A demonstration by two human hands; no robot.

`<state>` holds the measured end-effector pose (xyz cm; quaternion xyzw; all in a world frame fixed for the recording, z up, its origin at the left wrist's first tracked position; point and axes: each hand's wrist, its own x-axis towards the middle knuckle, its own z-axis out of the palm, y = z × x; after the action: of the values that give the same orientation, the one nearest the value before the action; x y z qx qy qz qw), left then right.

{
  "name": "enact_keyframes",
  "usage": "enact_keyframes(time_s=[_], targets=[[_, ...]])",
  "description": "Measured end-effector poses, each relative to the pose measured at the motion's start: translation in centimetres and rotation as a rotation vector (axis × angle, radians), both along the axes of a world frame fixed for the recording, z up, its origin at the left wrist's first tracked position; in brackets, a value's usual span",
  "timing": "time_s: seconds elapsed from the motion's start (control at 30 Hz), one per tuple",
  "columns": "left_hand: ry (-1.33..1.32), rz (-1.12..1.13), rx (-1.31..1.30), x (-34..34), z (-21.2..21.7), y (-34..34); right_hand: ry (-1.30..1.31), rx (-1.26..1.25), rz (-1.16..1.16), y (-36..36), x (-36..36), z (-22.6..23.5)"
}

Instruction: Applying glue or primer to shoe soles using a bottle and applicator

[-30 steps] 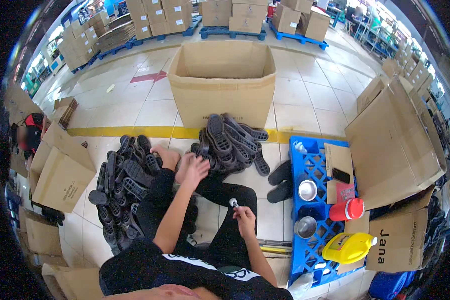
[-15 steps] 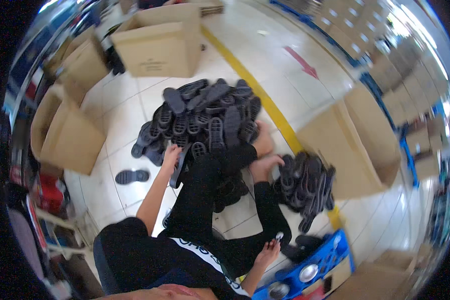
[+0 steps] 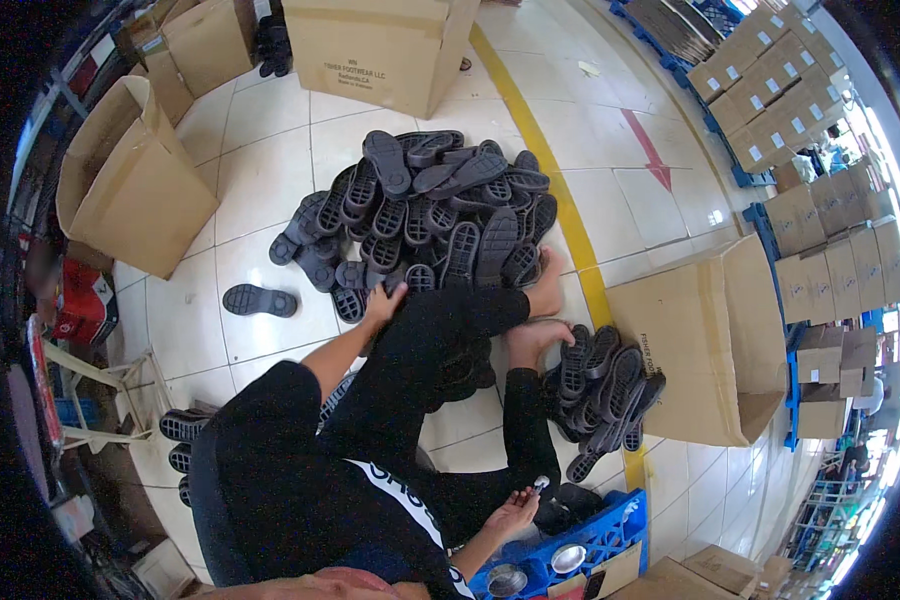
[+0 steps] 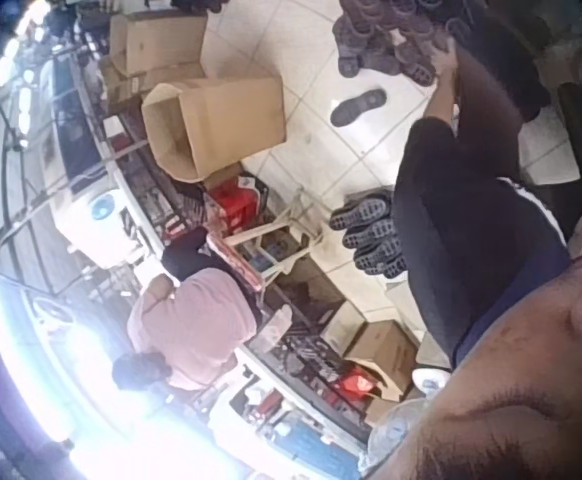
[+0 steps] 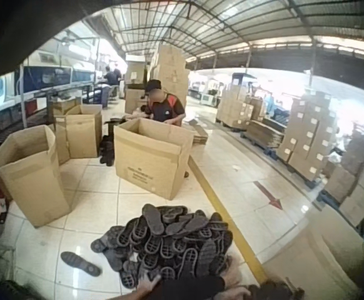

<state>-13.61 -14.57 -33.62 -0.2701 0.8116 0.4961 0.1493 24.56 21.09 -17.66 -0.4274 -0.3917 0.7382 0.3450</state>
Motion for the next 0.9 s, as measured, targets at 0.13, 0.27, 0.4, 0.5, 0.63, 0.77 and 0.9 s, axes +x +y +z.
enact_keyframes(time_s=[0.13, 0.27, 0.4, 0.5, 0.63, 0.77, 0.9], targets=[[0.017, -0.24, -0.156, 6.3, 0.9, -4.4, 0.032, -0.047, 0.021, -0.3, 0.2, -0.1], [0.157, 0.0, 0.158, 9.7, -2.5, -16.0, 0.135, -0.15, 0.121, -1.7, -1.4, -0.4], [-0.015, 0.083, 0.961, 8.5, 11.6, -12.3, 0.196, -0.097, -0.018, -1.0, 1.3, 0.7], [0.099, -0.069, 1.195, 5.8, 23.0, -8.6, 0.242, -0.206, -0.093, -0.4, 2.8, -0.7], [0.14, -0.13, 1.412, 4.4, 28.2, -4.1, -0.011, -0.075, -0.155, -0.6, 2.0, 2.2], [-0.005, -0.142, 1.365, 4.1, 27.2, 4.6, -0.415, 0.308, -0.172, 3.0, 10.1, -1.4], [-0.335, -0.284, 1.376, 5.3, 21.7, 12.3, -0.785, 0.421, -0.307, 3.6, 19.1, -2.2]])
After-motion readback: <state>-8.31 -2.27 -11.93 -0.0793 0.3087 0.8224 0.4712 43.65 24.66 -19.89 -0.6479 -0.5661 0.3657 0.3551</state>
